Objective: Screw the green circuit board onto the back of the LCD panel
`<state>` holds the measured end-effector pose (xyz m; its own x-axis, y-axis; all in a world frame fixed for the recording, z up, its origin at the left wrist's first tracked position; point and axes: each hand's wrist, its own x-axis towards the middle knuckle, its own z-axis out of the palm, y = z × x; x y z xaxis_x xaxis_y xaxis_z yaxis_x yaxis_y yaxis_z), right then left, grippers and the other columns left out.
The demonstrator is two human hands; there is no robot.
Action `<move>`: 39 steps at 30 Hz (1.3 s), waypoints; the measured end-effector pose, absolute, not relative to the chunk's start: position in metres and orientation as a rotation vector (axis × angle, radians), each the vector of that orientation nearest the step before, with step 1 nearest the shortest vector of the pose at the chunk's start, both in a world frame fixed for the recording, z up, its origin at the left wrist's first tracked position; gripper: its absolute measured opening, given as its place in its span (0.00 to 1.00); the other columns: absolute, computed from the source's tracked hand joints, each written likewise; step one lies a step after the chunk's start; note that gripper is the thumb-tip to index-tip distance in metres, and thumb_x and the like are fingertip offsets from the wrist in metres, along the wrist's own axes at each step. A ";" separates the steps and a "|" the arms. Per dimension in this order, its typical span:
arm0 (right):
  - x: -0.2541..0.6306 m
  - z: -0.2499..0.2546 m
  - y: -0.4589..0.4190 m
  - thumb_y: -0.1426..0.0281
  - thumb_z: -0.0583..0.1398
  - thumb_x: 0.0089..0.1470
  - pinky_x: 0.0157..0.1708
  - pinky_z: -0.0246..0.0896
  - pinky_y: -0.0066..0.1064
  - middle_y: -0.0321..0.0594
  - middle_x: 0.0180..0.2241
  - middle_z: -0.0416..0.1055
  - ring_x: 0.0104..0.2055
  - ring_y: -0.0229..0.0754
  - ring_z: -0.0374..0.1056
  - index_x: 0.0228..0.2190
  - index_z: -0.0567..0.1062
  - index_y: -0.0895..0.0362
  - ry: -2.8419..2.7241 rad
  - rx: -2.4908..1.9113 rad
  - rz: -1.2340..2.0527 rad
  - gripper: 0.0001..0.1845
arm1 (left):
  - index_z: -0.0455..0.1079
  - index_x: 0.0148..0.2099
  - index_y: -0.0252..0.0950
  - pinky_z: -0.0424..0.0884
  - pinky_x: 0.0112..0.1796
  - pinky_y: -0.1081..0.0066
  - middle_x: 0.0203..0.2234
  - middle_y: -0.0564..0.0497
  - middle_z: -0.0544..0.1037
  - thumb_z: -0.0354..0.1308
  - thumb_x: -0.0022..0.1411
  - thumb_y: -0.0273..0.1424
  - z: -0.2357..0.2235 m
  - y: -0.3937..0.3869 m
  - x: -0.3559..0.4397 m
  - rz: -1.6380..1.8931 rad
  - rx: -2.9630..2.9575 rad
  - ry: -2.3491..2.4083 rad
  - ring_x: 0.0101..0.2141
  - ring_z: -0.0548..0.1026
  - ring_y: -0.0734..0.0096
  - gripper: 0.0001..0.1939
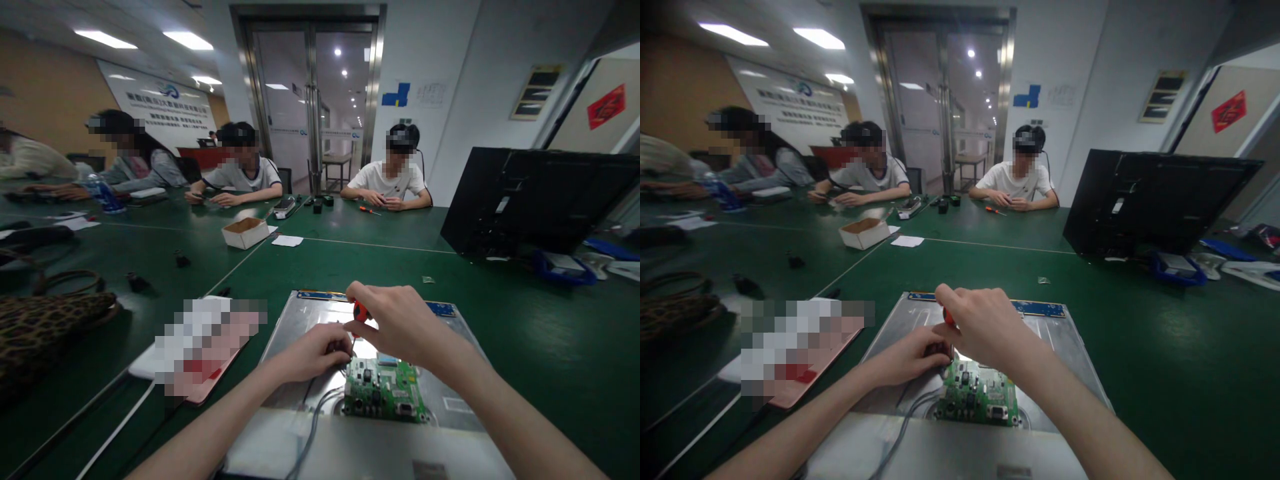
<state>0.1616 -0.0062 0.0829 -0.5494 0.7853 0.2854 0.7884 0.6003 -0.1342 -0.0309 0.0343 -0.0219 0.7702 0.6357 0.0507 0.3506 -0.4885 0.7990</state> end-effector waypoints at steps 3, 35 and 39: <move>0.163 0.084 -0.007 0.69 0.57 0.55 0.24 0.43 0.29 0.36 0.32 0.74 0.28 0.38 0.66 0.36 0.66 0.55 -2.527 -1.227 0.009 0.06 | 0.69 0.37 0.34 0.66 0.33 0.72 0.30 0.52 0.73 0.55 0.60 0.23 -0.021 0.034 -0.031 0.424 2.105 0.744 0.31 0.71 0.69 0.03; 0.166 0.086 -0.004 0.67 0.60 0.54 0.24 0.44 0.28 0.34 0.30 0.75 0.27 0.38 0.67 0.36 0.67 0.55 -2.492 -1.239 0.015 0.09 | 0.69 0.35 0.34 0.62 0.32 0.73 0.27 0.55 0.70 0.56 0.57 0.22 -0.012 0.028 -0.031 0.452 2.132 0.799 0.29 0.67 0.72 0.04; 0.166 0.085 -0.003 0.67 0.60 0.54 0.24 0.44 0.29 0.35 0.30 0.75 0.28 0.37 0.67 0.37 0.67 0.55 -2.489 -1.242 0.028 0.08 | 0.69 0.36 0.34 0.63 0.32 0.73 0.27 0.54 0.70 0.56 0.58 0.22 -0.013 0.029 -0.031 0.444 2.138 0.806 0.29 0.67 0.72 0.04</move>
